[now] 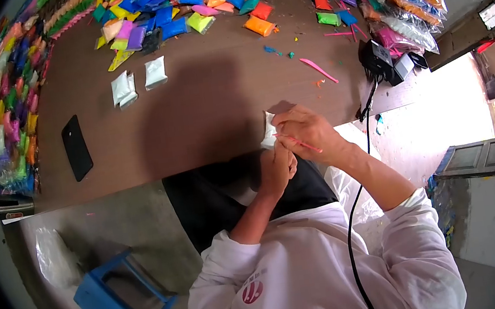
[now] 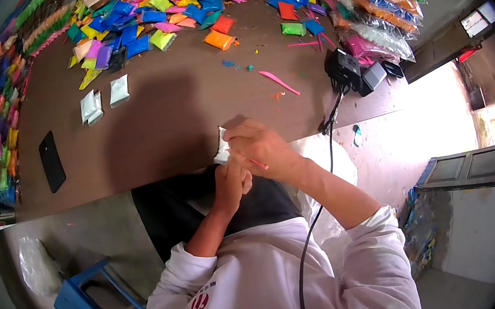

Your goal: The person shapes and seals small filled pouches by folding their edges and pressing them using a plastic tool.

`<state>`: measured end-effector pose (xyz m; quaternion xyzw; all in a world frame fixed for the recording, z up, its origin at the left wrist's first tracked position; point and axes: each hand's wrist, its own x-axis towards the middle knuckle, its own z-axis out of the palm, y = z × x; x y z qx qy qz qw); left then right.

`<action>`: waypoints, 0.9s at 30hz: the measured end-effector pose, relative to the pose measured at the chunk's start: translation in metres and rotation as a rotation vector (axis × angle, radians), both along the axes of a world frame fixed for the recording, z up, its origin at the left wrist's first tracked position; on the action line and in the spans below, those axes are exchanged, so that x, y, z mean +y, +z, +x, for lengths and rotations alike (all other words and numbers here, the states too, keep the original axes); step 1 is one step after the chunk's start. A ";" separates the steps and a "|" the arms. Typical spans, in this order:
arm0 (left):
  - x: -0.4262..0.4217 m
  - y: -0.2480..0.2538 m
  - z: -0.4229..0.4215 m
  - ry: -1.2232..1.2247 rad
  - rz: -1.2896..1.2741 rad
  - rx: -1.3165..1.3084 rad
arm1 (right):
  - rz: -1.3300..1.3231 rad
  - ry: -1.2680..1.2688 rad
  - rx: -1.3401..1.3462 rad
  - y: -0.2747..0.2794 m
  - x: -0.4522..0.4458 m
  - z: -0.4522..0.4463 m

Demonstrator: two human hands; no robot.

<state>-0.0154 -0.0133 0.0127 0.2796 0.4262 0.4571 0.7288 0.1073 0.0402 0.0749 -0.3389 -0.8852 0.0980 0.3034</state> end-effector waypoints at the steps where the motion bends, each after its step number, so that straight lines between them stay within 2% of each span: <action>1: 0.000 0.001 -0.001 0.004 -0.007 0.011 | -0.024 0.027 0.040 0.000 -0.001 -0.004; 3: 0.000 -0.001 -0.002 0.006 0.010 0.007 | 0.072 0.063 -0.023 -0.003 0.017 0.003; 5: -0.005 -0.003 -0.003 0.004 0.027 0.000 | 0.020 -0.267 -0.031 -0.024 0.033 0.024; 6: -0.006 -0.003 -0.005 -0.002 0.044 0.002 | -0.093 -0.214 0.038 -0.015 0.033 0.029; 7: -0.003 -0.006 -0.005 0.003 0.060 0.003 | -0.083 -0.193 0.032 -0.005 0.037 0.023; 9: -0.010 -0.014 -0.002 0.031 0.055 -0.022 | -0.019 0.004 -0.029 0.006 0.011 0.011; 10: -0.005 -0.012 -0.002 0.025 0.055 0.009 | 0.030 0.065 -0.145 0.009 0.004 0.003; 11: -0.001 -0.011 -0.001 0.020 0.051 0.038 | -0.018 0.086 -0.134 0.010 0.002 -0.003; 14: 0.003 -0.016 -0.004 0.003 0.067 -0.040 | -0.033 0.031 -0.093 -0.015 0.022 0.001; 16: 0.000 -0.014 -0.005 -0.018 0.039 -0.100 | -0.153 -0.154 -0.136 -0.012 0.035 0.008; 17: -0.003 -0.015 -0.005 -0.010 0.047 -0.068 | -0.145 -0.150 -0.138 -0.011 0.034 0.009; 19: 0.000 -0.018 -0.005 0.018 0.053 -0.039 | -0.072 -0.132 0.024 0.012 0.023 0.001; 20: -0.004 -0.020 -0.006 0.005 0.045 -0.030 | -0.108 -0.035 -0.046 0.023 0.014 -0.002; 23: -0.003 -0.023 -0.006 -0.030 0.015 -0.032 | -0.030 0.097 -0.127 0.018 0.002 -0.017; 27: 0.004 -0.016 -0.009 0.008 0.069 -0.046 | -0.056 0.067 -0.045 -0.003 0.023 -0.017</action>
